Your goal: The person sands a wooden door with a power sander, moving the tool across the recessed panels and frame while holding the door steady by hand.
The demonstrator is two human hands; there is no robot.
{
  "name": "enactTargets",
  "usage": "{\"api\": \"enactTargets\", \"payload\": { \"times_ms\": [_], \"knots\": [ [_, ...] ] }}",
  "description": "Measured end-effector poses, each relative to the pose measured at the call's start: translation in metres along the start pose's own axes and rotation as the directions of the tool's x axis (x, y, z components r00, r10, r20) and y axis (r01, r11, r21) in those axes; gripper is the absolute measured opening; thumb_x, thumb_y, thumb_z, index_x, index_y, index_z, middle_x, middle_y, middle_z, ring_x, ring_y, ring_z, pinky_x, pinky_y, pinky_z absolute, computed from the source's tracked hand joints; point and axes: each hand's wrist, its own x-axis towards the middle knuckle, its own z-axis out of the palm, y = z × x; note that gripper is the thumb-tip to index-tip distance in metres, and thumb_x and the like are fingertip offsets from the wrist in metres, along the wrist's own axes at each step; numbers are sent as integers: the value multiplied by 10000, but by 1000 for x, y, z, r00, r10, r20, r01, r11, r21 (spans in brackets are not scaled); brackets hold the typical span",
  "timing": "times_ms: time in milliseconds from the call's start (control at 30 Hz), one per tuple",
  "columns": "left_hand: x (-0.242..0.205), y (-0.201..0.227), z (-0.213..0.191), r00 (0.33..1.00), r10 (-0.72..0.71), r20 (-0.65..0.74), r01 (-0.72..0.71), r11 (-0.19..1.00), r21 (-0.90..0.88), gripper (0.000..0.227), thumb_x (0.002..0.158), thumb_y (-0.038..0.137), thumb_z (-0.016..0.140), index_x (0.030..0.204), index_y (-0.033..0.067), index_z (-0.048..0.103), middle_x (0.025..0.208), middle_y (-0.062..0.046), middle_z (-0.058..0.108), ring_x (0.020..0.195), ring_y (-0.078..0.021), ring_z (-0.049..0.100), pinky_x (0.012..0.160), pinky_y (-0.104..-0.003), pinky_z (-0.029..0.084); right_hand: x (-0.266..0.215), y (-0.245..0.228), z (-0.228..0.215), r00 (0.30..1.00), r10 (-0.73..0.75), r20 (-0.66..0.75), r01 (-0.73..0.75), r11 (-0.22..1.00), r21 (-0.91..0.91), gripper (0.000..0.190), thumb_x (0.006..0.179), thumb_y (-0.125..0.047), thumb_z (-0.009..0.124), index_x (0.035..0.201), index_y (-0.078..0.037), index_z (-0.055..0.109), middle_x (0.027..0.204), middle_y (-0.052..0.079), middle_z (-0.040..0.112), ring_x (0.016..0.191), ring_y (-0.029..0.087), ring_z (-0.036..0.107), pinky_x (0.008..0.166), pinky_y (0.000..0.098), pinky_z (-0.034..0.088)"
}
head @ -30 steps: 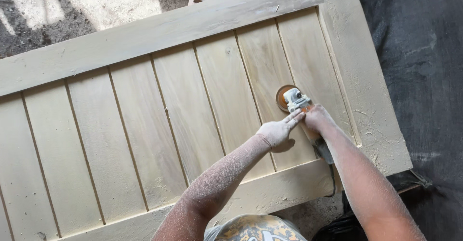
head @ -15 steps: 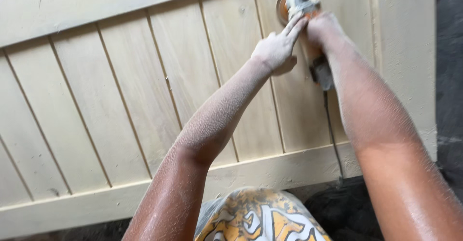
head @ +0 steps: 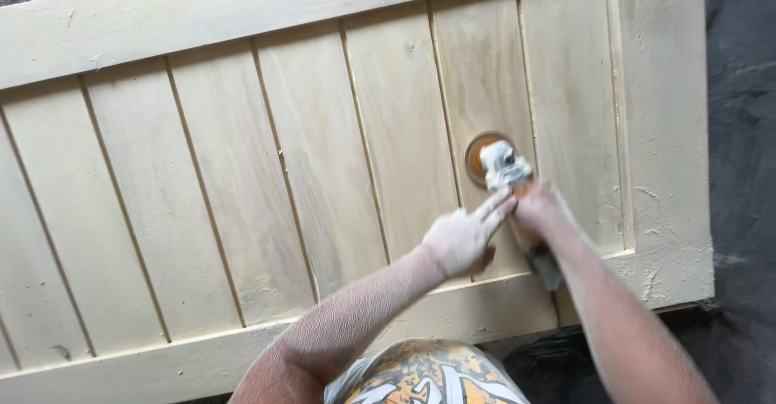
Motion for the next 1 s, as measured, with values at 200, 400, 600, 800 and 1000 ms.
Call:
{"api": "enactTargets", "payload": {
  "times_ms": [200,400,600,800,1000],
  "knots": [
    [-22,5,9,998,-43,45,48,994,-97,915,842,292,699,1611,183,214,1713,-18,196,814,-324,700,719,-432,614,-38,-59,-37,928,368,57,-345,792,505,237,883,-168,580,1056,-80,715,949,215,736,885,417,715,781,510,584],
    [-5,-30,-28,997,-62,-56,56,993,-108,892,814,263,705,1583,158,265,1703,-17,215,832,-317,720,703,-437,613,22,-74,-87,883,463,73,-411,689,597,271,913,-232,597,1054,-39,725,973,265,735,905,412,730,767,503,586],
    [22,-64,-62,984,-99,-145,81,989,-127,840,818,267,709,1551,184,308,1686,10,256,871,-315,733,721,-478,603,85,-69,-116,829,551,94,-468,594,655,327,895,-255,634,1031,34,705,962,305,721,900,407,733,761,512,590],
    [47,-88,-89,972,-154,-178,125,979,-164,849,805,270,696,1550,189,297,1675,24,276,1039,-311,711,827,-475,586,141,-59,-135,847,526,82,-464,654,598,364,927,-264,590,1038,60,714,1005,306,728,937,391,735,798,493,590],
    [77,-105,-98,949,-60,-309,20,991,-132,857,779,298,715,1532,206,315,1649,-8,306,1157,-291,677,877,-450,583,180,-30,-151,864,501,46,-441,710,548,355,907,-237,590,1105,37,697,1061,305,705,984,408,715,809,492,584]
  ]
}}
